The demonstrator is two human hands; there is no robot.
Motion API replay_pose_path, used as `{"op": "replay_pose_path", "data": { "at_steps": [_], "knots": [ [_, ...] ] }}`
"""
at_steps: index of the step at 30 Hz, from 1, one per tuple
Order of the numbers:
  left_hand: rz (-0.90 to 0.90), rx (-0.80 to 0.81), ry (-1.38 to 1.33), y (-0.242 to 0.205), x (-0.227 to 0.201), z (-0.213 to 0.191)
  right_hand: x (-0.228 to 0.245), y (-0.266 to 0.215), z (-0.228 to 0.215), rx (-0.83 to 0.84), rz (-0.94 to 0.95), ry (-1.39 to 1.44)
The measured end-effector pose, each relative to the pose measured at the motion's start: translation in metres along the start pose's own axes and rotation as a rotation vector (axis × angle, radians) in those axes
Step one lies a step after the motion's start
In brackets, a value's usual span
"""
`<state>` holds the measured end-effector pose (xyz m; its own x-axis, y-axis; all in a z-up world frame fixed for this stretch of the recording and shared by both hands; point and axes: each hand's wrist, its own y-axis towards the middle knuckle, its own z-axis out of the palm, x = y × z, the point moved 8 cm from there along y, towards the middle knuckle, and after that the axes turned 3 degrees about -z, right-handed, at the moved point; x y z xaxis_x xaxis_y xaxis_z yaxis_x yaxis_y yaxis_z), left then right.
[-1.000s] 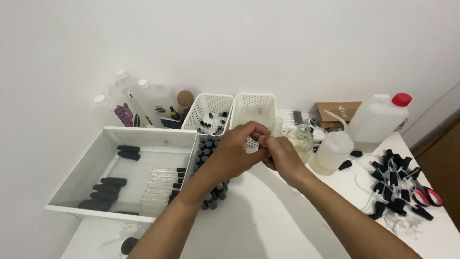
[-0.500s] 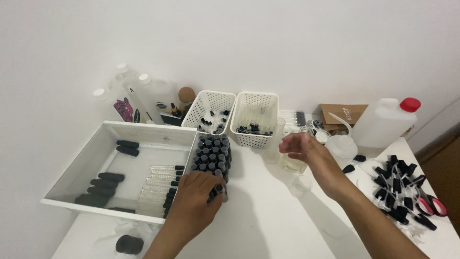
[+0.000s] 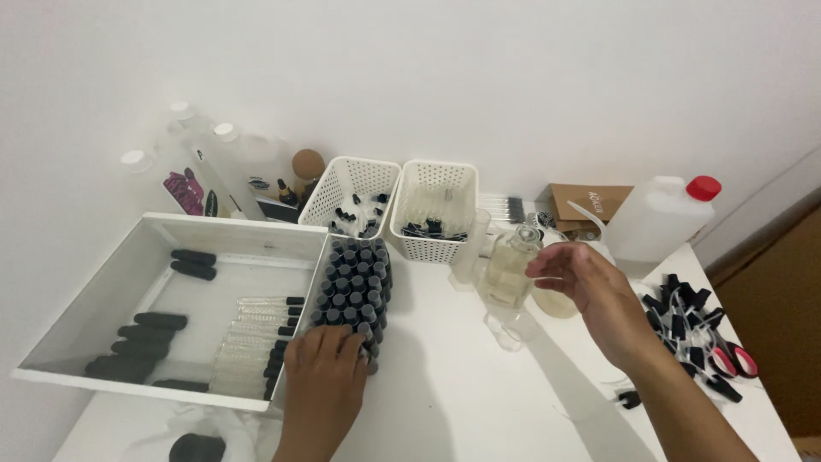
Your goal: Assemble and fill small perfume sample vials by attaching caps and organizing them in a tray
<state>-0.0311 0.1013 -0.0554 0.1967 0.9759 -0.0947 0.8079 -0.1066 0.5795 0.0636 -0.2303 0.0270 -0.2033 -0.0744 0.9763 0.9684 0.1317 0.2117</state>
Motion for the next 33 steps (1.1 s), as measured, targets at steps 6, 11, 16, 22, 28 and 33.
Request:
{"op": "replay_pose_path", "data": {
  "at_steps": [6,11,16,22,28,33],
  "knots": [
    [0.004,-0.074,0.095,0.004,-0.019,-0.012,-0.02,-0.004,-0.028,-0.105,-0.023,0.063],
    [0.04,0.03,-0.041,0.008,-0.052,0.009,-0.021,-0.008,-0.025,-0.139,0.029,0.028],
    [0.105,0.096,-0.325,0.037,-0.105,0.046,-0.014,-0.01,-0.013,-0.218,0.116,-0.194],
    [-0.174,0.564,-0.543,0.085,-0.113,0.125,-0.008,-0.011,0.004,-0.218,0.08,-0.474],
    [-0.428,0.506,-0.65,0.102,-0.102,0.186,-0.009,0.002,0.025,-0.13,0.226,-0.804],
    [-0.395,0.445,-0.538,0.096,-0.096,0.199,-0.043,0.015,0.02,-0.068,0.281,-0.934]
  ]
}}
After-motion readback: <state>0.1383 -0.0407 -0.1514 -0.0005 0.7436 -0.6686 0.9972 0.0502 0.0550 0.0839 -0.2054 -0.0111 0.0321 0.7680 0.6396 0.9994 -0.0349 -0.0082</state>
